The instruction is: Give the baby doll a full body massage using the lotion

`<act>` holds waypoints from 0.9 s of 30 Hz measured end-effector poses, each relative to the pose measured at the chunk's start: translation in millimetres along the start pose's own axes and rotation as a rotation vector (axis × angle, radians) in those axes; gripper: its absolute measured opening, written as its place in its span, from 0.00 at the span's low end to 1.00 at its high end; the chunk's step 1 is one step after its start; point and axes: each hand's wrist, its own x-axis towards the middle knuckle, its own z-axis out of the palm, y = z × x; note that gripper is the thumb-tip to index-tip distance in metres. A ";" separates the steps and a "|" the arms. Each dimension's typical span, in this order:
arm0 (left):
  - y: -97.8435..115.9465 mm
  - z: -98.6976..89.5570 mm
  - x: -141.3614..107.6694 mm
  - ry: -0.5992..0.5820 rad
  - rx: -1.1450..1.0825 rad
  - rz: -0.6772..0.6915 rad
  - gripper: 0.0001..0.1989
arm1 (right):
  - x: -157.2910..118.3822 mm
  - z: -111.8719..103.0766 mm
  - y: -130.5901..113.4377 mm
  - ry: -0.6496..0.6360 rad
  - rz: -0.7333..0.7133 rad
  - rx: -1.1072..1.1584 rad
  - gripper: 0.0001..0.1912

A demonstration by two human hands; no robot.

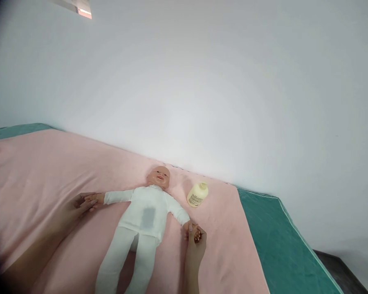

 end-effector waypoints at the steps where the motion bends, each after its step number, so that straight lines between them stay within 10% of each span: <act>1: -2.6 -0.9 1.2 -0.010 -0.017 -0.006 0.24 | -0.3 0.5 -0.5 -0.003 0.017 0.010 0.20; 15: -4.6 -0.5 0.4 0.000 -0.076 -0.030 0.27 | 8.8 0.5 21.4 0.044 0.077 -0.016 0.29; 27: -13.1 -7.4 10.4 0.007 0.066 0.006 0.27 | 11.9 32.8 -4.0 0.103 -0.066 0.013 0.16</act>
